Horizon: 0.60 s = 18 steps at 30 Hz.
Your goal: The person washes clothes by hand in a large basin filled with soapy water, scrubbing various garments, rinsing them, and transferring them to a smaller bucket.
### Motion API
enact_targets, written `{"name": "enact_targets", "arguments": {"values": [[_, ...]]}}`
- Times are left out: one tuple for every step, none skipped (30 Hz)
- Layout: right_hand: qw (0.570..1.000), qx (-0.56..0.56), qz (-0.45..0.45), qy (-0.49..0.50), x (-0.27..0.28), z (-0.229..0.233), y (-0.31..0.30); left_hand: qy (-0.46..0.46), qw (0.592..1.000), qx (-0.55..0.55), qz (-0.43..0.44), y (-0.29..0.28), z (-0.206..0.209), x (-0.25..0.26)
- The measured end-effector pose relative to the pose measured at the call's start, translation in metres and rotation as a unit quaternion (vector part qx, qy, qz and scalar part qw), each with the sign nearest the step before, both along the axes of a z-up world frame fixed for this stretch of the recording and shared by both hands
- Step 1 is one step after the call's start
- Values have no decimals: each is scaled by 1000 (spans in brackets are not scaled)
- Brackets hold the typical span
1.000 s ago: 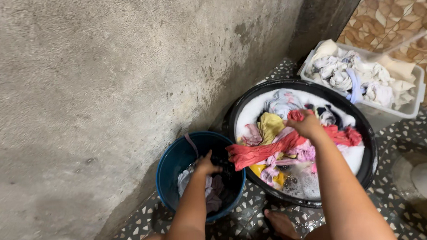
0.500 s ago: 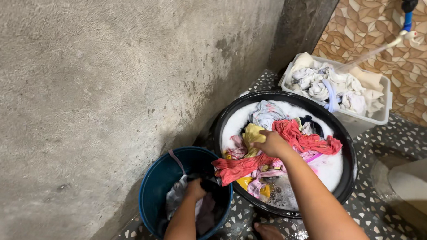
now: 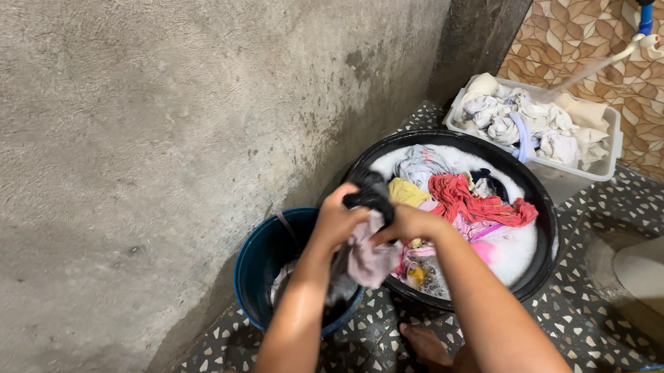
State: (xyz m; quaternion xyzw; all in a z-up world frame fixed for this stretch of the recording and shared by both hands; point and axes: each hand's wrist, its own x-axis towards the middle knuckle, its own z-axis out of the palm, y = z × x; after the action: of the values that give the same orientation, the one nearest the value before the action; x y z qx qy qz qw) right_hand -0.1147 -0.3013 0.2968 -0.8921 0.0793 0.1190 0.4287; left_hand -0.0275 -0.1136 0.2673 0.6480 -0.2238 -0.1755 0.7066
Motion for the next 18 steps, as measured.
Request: {"name": "enact_targets", "arguments": {"values": [[995, 71, -47, 59, -5, 1, -5, -20, 998, -57, -17, -8, 17, -10], [995, 70, -47, 60, -6, -4, -7, -18, 998, -57, -17, -15, 34, -15], [956, 278, -86, -33, -6, -10, -9, -9, 991, -133, -32, -22, 51, -18], [865, 471, -118, -125, -6, -16, -12, 0, 977, -209, -48, -28, 67, -21], [866, 470, -118, -126, -4, -18, -19, 0, 976, -210, -48, -34, 82, -24], [850, 459, -199, -164, 1, -17, -26, -74, 973, -209, -61, -40, 96, -27], [825, 448, -280, -201, 4, -16, -30, -147, 965, -202, -75, -43, 107, -30], [807, 429, -322, -248, 5, -7, -45, -147, 966, -200, -77, -43, 115, -32], [786, 407, -363, -292, 2, 8, -64, -83, 968, -196, -135, -42, 118, -33], [796, 349, -394, -299, -7, 26, -86, -17, 963, -191, -191, -40, 117, -31], [729, 438, -363, -380, -16, 44, -102, -18, 963, -190, -192, -40, 113, -26], [700, 466, -315, -441, -31, 60, -116, -82, 977, -88, -175, -40, 104, -19], [665, 491, -263, -497, -44, 74, -128, -143, 977, 15, -155, -41, 89, -10], [665, 492, -262, -497, -48, 78, -134, -99, 978, 66, -171, -42, 70, 0], [690, 445, -271, -503, -51, 77, -141, -52, 974, 117, -186, -43, 45, 11], [712, 397, -278, -507, -53, 70, -150, -109, 958, 213, -160, -44, 18, 22], [743, 359, -320, -465, -47, 52, -155, -165, 928, 307, -133, -45, -12, 30], [770, 320, -359, -420, -36, 27, -157, -145, 887, 423, -110, -45, -42, 33]]}}
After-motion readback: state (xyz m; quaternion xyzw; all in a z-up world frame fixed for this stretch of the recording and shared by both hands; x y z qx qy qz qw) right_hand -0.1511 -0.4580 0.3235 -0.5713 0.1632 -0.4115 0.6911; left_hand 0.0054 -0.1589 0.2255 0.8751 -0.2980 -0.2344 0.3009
